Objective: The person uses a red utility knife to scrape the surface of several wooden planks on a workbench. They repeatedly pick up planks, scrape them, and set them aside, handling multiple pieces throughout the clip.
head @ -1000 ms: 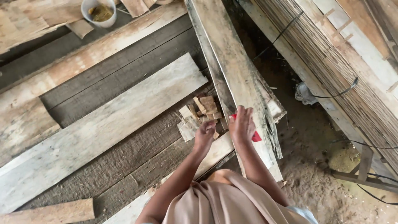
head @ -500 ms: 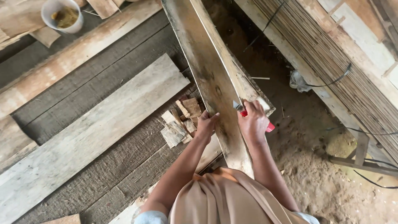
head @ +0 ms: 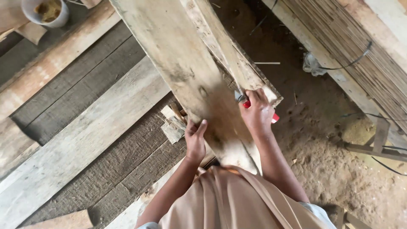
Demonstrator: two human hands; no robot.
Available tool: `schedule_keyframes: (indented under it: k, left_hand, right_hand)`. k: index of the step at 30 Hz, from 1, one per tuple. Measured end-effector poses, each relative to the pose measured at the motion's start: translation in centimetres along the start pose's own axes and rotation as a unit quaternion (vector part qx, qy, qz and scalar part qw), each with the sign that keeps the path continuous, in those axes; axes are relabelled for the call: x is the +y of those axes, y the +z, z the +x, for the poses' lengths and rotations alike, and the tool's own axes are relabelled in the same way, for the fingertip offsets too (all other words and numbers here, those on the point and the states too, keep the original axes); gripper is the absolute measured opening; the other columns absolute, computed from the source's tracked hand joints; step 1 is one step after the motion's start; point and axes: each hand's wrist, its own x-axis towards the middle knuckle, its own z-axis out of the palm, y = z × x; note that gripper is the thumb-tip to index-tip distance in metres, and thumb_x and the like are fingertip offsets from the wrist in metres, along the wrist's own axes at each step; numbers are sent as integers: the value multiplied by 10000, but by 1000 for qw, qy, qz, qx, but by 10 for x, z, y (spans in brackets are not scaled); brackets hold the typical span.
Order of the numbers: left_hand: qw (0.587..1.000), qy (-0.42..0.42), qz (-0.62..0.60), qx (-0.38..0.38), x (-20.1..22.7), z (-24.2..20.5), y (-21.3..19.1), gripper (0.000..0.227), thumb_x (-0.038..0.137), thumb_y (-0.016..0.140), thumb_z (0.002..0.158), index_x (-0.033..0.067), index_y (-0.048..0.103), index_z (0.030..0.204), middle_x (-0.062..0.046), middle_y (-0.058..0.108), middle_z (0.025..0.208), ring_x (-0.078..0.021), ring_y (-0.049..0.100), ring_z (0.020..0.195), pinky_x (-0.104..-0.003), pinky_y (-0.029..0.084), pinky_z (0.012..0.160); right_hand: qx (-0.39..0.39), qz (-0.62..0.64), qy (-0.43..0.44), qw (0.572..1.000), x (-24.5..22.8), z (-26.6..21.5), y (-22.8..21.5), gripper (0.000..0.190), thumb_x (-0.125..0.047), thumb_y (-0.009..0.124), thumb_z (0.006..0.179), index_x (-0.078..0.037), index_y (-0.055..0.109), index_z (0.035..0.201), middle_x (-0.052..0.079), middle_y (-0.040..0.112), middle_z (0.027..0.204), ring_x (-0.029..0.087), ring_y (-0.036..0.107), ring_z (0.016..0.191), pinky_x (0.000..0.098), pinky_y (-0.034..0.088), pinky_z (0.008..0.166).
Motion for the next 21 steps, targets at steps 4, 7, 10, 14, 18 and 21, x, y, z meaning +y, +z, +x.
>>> schedule_keyframes:
  k: [4,7,10,14,18,21]
  left_hand:
    - [992,104,21,69,-10,-10,-41,254,17,663,966,120,666,1199,-30,726,1046,-81,629,971,-329,535,910]
    - [981,158,31,107,0,-22,-54,334,14,648,971,117,642,1289,-1,715,1046,-48,596,963,-308,519,927]
    - [971,201,36,126,23,-36,-61,363,16,631,981,93,618,1335,-21,714,1080,-54,577,993,-342,512,956]
    - [959,252,18,133,44,-48,-78,355,18,599,996,56,589,1349,-73,708,1129,-90,569,1052,-389,495,981]
    - [944,278,-63,169,121,-84,-83,298,9,612,984,31,606,1281,-81,713,1058,-106,605,998,-375,538,915]
    - [928,304,-109,184,152,-105,-113,283,11,612,985,30,603,1267,-92,717,1055,-110,623,1001,-384,550,920]
  right_hand:
    - [-167,48,62,983,-38,-3,1,353,-277,740,738,-228,572,1043,14,537,991,351,691,858,528,566,694]
    - [-348,67,128,926,-56,-7,8,422,-430,692,822,-228,548,1164,51,535,1138,446,699,959,605,565,824]
    - [-363,94,105,921,-80,-15,14,358,-495,632,915,-239,625,1166,45,568,1072,415,703,968,571,569,835]
    - [-384,158,99,905,-133,-20,7,371,-554,575,1002,-223,677,1136,41,668,997,352,716,983,508,572,850]
    - [-412,199,118,881,-170,-35,4,471,-552,592,990,-145,688,1208,138,683,956,376,691,1015,495,544,931]
    - [-394,251,79,881,-210,-56,1,338,-512,645,984,-202,732,1085,145,673,878,315,689,932,447,537,878]
